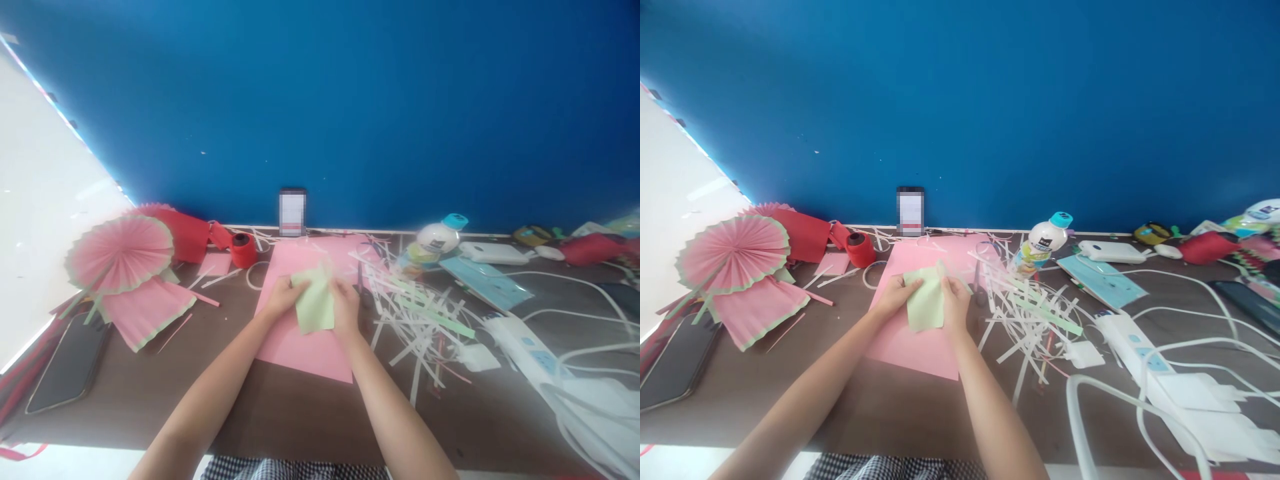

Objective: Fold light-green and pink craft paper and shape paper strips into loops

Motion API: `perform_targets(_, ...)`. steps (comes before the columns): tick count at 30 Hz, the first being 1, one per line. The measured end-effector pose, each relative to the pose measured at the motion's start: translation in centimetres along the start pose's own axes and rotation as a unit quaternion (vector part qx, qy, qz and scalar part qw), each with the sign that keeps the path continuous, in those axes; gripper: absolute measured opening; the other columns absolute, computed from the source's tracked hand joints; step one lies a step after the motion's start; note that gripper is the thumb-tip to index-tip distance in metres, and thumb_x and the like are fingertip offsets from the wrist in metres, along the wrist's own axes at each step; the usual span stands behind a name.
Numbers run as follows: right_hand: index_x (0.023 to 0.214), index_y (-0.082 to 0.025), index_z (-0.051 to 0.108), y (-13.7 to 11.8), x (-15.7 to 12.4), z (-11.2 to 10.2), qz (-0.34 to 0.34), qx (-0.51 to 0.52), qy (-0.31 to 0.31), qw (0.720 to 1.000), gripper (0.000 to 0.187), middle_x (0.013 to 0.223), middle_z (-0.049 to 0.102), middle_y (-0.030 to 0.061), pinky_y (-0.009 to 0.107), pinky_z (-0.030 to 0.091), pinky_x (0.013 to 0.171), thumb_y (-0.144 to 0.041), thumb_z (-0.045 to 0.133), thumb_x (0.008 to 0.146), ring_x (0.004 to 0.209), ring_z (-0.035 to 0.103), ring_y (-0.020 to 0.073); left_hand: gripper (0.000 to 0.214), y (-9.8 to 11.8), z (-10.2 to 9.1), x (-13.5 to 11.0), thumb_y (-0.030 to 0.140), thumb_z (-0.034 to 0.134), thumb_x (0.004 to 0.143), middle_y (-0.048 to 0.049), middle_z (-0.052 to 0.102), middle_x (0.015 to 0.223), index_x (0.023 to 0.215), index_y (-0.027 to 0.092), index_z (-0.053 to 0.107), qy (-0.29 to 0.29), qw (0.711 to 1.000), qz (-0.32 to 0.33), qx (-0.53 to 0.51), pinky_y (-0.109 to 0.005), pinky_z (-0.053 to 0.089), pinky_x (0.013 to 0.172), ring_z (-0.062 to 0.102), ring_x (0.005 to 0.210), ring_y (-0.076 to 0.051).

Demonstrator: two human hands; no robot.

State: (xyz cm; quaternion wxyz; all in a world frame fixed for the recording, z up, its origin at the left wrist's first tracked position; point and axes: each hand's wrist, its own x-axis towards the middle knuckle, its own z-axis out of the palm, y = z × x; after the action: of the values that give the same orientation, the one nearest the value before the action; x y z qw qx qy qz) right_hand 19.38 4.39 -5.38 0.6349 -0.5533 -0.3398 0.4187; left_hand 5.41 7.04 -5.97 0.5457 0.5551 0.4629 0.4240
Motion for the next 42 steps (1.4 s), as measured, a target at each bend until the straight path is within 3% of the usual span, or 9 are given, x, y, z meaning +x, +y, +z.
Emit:
perform_targets(10, 0.072, -0.015, 0.066, 0.0, 0.9, -0.6, -0.018, -0.079, -0.044, 0.996, 0.03, 0.077, 0.067, 0.0054, 0.033, 0.043, 0.068, -0.042, 0.067, 0.058, 0.076, 0.059, 0.0222, 0.036, 0.0, -0.3, 0.2, 0.045, 0.06, 0.066, -0.0065, 0.064, 0.077, 0.081, 0.012, 0.063, 0.015, 1.0, 0.007, -0.018, -0.025, 0.044, 0.056, 0.057, 0.067, -0.017)
perform_targets(21, 0.075, -0.015, 0.067, 0.4, 0.7, -0.5, -0.001, -0.025, 0.002, 1.0, 0.033, 0.074, 0.067, 0.0043, 0.03, 0.043, 0.061, -0.045, 0.065, 0.06, 0.071, 0.059, 0.0216, 0.039, -0.3, -0.3, 0.2, 0.045, 0.058, 0.069, -0.0087, 0.065, 0.084, 0.086, 0.011, 0.063, -0.011, 0.999, 0.022, -0.026, -0.027, 0.045, 0.063, 0.059, 0.076, -0.02)
perform_targets(28, 0.075, -0.014, 0.069, 0.5, 1.4, -1.2, -0.019, -0.078, -0.051, 0.995, 0.032, 0.076, 0.068, 0.0046, 0.032, 0.045, 0.066, -0.042, 0.066, 0.06, 0.075, 0.06, 0.0229, 0.039, -0.4, -0.4, 0.4, 0.046, 0.059, 0.068, -0.0077, 0.065, 0.085, 0.087, 0.012, 0.063, 0.017, 0.999, 0.015, -0.034, -0.027, 0.046, 0.065, 0.059, 0.077, -0.019)
perform_targets(32, 0.073, -0.014, 0.068, 0.5, 1.4, -1.1, -0.017, -0.066, -0.006, 0.998, 0.029, 0.073, 0.068, 0.0046, 0.033, 0.045, 0.065, -0.04, 0.066, 0.06, 0.074, 0.06, 0.0231, 0.039, -0.4, -0.3, 0.4, 0.046, 0.059, 0.068, -0.0069, 0.065, 0.08, 0.087, 0.012, 0.064, -0.018, 0.999, 0.02, -0.047, -0.028, 0.046, 0.066, 0.059, 0.076, -0.02)
perform_targets(42, 0.073, -0.015, 0.066, 1.4, 1.2, -0.7, -0.002, 0.016, 0.034, 0.999, 0.027, 0.071, 0.066, 0.0031, 0.029, 0.044, 0.059, -0.039, 0.065, 0.061, 0.067, 0.058, 0.0187, 0.039, -0.2, -0.2, 0.3, 0.048, 0.057, 0.068, -0.0046, 0.062, 0.069, 0.077, 0.012, 0.064, -0.016, 1.0, 0.012, -0.016, -0.026, 0.044, 0.061, 0.057, 0.069, -0.018)
